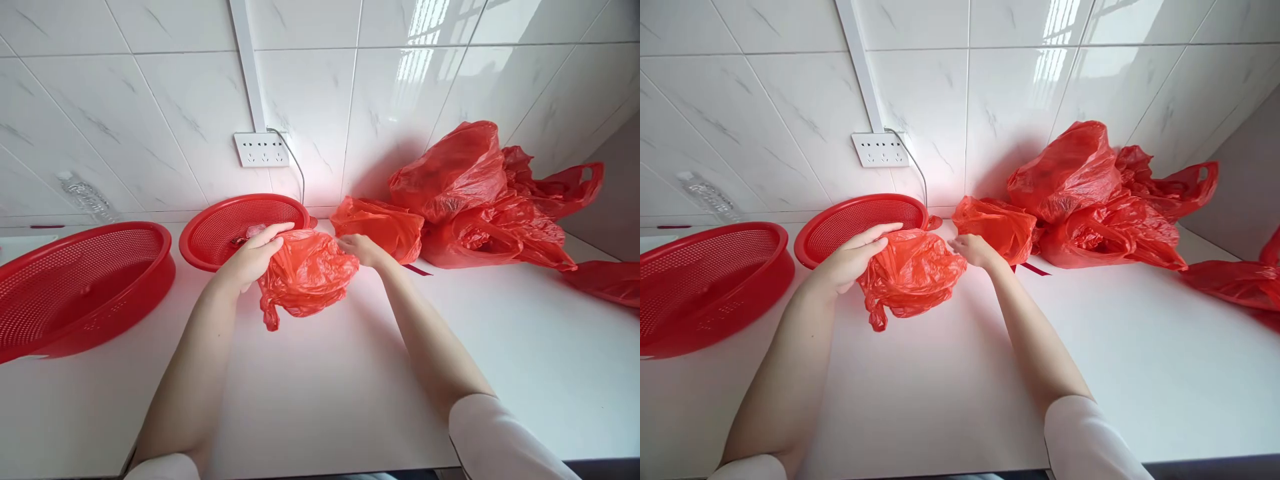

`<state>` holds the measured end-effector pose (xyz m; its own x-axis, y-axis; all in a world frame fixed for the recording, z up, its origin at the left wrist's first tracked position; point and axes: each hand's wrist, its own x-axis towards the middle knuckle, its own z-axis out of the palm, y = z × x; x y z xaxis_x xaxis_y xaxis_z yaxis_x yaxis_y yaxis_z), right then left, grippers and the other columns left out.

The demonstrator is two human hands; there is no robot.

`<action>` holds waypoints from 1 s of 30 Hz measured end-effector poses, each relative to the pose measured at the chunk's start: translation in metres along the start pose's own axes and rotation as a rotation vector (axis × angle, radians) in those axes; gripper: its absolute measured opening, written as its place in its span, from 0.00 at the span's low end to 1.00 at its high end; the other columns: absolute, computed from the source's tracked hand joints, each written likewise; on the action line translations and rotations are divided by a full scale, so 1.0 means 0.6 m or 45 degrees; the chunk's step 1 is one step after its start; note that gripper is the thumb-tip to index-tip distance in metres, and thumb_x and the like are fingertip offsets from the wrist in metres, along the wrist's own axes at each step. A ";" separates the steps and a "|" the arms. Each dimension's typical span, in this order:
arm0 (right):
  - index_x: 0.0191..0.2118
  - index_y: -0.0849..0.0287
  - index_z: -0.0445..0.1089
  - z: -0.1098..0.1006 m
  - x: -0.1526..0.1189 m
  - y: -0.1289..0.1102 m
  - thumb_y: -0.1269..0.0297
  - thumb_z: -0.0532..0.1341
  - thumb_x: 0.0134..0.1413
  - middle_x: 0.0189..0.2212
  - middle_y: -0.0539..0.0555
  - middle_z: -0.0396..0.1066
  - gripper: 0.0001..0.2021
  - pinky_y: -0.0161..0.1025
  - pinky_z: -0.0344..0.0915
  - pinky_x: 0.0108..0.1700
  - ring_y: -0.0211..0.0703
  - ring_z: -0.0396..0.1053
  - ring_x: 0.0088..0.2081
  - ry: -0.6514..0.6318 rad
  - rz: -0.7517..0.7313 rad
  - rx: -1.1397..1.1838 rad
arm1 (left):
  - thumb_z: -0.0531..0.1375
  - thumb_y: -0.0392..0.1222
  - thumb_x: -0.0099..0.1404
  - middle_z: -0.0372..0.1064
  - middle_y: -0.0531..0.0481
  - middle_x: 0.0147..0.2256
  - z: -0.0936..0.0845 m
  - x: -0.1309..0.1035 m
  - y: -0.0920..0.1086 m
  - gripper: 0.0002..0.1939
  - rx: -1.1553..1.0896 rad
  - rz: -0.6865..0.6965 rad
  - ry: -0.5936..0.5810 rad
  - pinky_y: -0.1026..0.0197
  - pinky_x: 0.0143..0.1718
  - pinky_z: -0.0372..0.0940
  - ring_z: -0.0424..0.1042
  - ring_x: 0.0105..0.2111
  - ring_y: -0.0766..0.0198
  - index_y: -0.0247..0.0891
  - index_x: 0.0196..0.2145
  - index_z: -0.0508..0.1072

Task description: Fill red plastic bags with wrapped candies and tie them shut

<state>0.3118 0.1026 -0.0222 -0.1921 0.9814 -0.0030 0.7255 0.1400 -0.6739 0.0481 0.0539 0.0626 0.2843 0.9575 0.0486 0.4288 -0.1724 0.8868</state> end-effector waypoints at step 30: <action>0.49 0.54 0.68 -0.022 -0.142 -0.153 0.42 0.62 0.50 0.54 0.57 0.67 0.26 0.64 0.41 0.66 0.60 0.61 0.58 0.645 -1.062 -0.289 | 0.54 0.32 0.60 0.72 0.41 0.42 0.021 -0.016 0.049 0.17 -1.135 0.012 0.181 0.53 0.48 0.70 0.74 0.44 0.55 0.30 0.48 0.71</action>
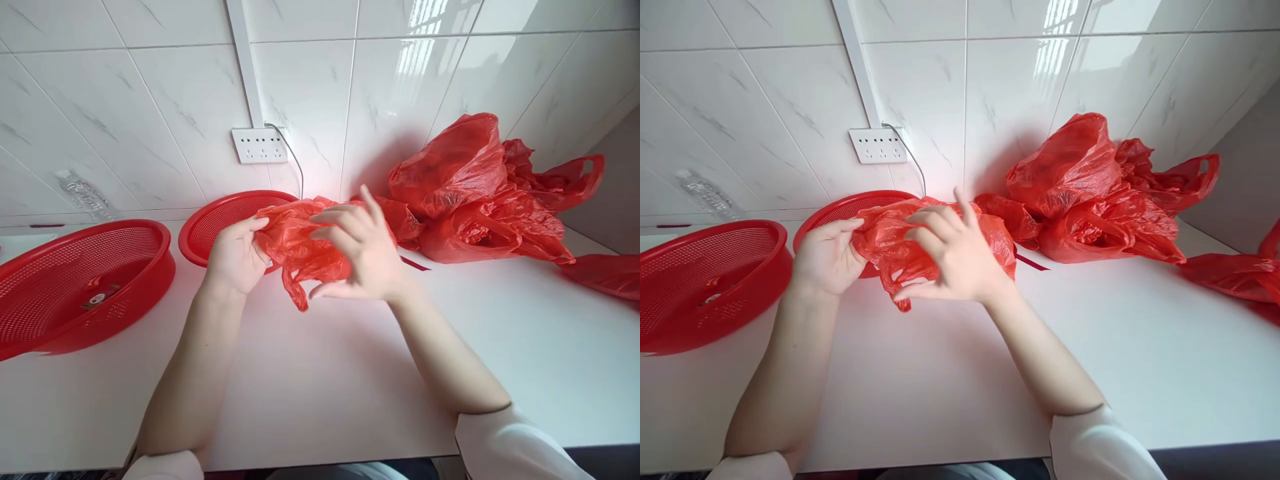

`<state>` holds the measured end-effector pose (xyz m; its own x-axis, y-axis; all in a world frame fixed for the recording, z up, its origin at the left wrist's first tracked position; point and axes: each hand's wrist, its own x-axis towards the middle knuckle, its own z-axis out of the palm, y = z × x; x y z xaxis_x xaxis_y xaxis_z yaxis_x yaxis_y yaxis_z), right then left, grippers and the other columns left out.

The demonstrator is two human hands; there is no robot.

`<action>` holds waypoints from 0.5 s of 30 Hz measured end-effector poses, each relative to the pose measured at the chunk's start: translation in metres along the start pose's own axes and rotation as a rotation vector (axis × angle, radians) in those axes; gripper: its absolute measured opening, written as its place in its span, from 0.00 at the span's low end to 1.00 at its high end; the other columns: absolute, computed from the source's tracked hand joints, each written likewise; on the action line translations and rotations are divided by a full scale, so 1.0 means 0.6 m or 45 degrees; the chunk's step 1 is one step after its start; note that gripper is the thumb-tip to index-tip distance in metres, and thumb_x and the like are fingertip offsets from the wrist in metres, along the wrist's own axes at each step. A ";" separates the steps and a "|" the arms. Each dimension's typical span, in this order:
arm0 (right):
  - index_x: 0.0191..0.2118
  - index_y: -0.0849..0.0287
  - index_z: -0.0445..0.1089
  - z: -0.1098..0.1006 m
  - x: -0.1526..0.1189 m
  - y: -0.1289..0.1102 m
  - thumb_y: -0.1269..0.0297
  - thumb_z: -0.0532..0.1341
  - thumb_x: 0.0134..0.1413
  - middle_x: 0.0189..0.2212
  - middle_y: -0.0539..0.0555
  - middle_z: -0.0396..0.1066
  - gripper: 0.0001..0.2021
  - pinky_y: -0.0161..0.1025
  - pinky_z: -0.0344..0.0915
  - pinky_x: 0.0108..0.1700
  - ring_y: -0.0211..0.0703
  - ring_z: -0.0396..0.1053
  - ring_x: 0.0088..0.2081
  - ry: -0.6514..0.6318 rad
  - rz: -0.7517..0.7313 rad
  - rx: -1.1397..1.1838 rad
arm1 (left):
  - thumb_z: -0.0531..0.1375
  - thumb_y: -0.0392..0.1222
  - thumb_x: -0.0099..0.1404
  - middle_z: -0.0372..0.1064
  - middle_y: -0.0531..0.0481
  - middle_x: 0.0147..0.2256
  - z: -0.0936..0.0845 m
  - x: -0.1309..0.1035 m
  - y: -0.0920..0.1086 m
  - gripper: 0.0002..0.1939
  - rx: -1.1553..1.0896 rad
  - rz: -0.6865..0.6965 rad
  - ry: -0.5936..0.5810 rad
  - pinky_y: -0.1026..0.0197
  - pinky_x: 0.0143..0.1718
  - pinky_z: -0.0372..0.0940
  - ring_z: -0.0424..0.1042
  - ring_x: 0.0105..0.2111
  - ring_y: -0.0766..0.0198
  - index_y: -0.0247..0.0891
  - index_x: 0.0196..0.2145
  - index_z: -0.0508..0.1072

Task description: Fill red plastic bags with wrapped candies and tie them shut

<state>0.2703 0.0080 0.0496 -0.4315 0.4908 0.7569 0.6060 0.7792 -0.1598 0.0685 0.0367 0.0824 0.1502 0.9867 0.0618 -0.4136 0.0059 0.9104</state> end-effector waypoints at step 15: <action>0.38 0.56 0.63 0.000 0.007 -0.009 0.52 0.61 0.57 0.43 0.54 0.72 0.13 0.44 0.69 0.47 0.45 0.71 0.46 -0.064 0.752 1.121 | 0.52 0.34 0.53 0.70 0.41 0.50 0.025 -0.031 0.006 0.30 0.191 0.132 -0.490 0.41 0.55 0.62 0.67 0.54 0.46 0.35 0.56 0.68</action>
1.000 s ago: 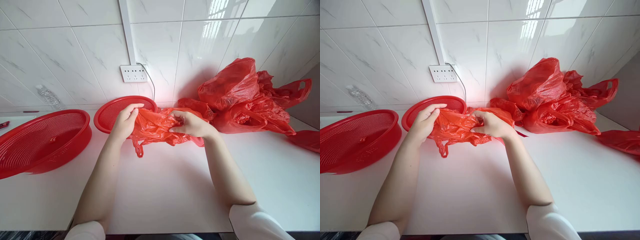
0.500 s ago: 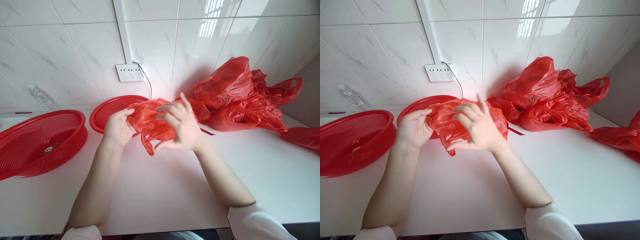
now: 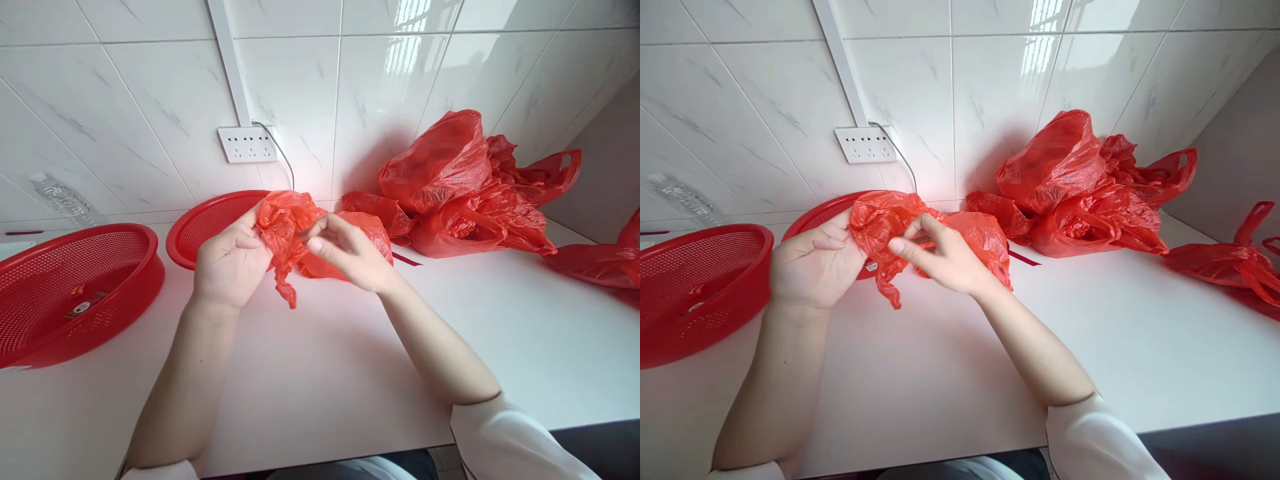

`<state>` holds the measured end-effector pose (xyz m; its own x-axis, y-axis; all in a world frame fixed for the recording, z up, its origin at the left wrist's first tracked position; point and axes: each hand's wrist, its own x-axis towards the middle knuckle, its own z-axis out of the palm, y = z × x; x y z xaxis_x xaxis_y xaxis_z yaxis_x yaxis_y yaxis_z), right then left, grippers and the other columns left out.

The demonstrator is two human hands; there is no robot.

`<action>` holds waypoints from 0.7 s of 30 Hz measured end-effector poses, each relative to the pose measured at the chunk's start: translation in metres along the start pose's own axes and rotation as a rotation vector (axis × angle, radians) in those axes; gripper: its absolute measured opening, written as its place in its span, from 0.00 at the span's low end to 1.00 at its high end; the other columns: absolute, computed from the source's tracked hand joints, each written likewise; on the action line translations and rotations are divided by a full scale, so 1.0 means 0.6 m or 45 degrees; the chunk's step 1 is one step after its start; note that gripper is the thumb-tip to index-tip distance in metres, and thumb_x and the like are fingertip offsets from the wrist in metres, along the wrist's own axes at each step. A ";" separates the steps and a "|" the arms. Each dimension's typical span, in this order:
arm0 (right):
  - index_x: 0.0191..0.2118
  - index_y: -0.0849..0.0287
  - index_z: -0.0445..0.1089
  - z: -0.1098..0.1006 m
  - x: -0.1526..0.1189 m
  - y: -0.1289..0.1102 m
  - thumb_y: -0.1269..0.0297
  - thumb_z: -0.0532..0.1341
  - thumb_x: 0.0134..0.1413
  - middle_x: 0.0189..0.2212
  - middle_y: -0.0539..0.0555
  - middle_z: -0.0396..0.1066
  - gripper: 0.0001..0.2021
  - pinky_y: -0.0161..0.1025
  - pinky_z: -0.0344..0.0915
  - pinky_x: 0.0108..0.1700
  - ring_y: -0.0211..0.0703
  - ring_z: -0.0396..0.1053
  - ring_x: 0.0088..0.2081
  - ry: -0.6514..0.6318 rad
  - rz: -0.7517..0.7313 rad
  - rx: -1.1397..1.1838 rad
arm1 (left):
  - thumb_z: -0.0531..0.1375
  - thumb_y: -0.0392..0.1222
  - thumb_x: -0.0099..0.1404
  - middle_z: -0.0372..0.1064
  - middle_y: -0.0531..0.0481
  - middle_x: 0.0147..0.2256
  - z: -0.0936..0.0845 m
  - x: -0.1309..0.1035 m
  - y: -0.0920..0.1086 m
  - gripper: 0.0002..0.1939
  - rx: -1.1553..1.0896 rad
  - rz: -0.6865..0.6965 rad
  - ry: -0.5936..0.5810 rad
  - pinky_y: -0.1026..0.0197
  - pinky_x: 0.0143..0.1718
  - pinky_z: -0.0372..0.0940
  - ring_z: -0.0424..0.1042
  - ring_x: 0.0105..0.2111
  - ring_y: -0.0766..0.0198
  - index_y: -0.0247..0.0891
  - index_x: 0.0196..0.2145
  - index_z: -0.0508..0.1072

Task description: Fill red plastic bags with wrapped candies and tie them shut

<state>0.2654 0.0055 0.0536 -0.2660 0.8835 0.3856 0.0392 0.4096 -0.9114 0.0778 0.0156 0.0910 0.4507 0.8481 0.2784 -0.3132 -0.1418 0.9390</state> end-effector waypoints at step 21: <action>0.39 0.56 0.68 -0.089 0.009 0.021 0.60 0.62 0.56 0.28 0.48 0.69 0.07 0.36 0.63 0.29 0.37 0.66 0.26 -0.076 0.225 -0.094 | 0.67 0.50 0.50 0.74 0.48 0.41 -0.115 -0.024 0.005 0.27 1.864 -0.392 0.038 0.61 0.29 0.65 0.74 0.34 0.54 0.49 0.50 0.73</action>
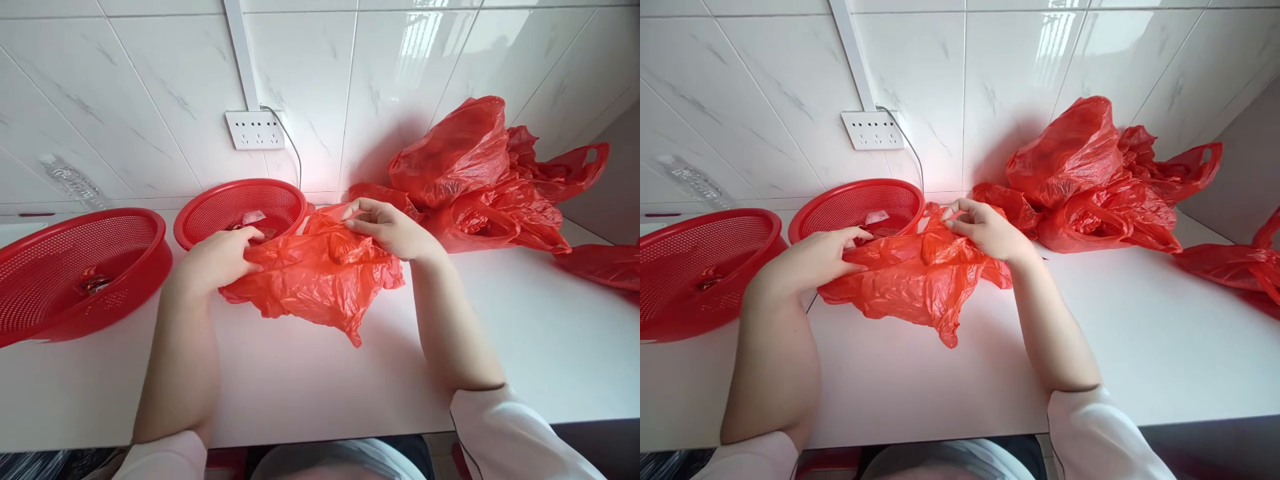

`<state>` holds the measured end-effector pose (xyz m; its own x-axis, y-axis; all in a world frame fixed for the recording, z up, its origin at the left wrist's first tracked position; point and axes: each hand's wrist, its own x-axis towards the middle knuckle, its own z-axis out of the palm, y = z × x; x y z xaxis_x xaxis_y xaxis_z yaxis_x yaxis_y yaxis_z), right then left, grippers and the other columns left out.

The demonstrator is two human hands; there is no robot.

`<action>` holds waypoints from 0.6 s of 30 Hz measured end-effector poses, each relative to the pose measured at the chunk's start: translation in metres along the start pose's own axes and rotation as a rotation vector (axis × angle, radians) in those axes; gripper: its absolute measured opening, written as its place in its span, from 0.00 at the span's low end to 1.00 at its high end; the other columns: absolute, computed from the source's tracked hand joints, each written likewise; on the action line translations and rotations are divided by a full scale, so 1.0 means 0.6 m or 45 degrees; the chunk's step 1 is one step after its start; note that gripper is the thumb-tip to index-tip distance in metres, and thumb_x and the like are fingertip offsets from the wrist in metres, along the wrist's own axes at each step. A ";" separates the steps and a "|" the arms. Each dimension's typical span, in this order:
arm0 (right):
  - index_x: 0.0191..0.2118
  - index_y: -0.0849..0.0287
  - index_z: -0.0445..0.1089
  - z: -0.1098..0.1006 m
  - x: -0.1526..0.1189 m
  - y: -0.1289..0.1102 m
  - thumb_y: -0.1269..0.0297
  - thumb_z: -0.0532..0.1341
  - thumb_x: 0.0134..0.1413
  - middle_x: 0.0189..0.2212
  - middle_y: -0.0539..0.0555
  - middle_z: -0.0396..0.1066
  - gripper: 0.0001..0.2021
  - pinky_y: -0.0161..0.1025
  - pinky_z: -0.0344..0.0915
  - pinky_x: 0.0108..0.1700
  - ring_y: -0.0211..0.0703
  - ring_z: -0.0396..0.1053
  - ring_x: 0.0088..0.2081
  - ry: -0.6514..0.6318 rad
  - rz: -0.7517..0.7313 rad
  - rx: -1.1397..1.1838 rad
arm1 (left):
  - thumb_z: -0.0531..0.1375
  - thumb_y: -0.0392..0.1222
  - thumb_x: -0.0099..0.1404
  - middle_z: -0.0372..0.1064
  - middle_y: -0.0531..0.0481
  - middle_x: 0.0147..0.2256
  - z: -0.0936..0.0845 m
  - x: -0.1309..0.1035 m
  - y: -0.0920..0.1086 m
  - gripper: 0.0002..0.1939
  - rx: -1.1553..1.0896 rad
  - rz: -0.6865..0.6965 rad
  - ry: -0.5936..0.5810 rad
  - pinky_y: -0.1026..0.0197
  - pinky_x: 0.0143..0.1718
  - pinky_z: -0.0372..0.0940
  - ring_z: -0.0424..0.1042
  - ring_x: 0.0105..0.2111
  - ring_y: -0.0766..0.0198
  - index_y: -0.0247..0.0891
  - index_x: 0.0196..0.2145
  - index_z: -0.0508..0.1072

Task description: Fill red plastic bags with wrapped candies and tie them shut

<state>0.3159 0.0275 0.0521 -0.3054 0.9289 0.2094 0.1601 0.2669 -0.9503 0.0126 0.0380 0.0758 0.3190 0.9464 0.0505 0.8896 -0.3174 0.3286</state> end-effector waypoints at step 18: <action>0.41 0.58 0.63 0.102 0.022 0.032 0.73 0.55 0.49 0.28 0.49 0.70 0.12 0.36 0.69 0.35 0.38 0.69 0.29 -0.192 0.283 0.895 | 0.56 0.40 0.61 0.73 0.41 0.41 0.104 0.006 0.106 0.13 0.089 0.200 -0.231 0.53 0.40 0.65 0.73 0.43 0.47 0.40 0.44 0.72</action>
<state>0.2575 0.0291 0.0223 -0.4692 0.8831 0.0099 -0.3888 -0.1964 -0.9002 0.0904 0.0175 0.0383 0.5031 0.8608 -0.0768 0.8428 -0.4691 0.2638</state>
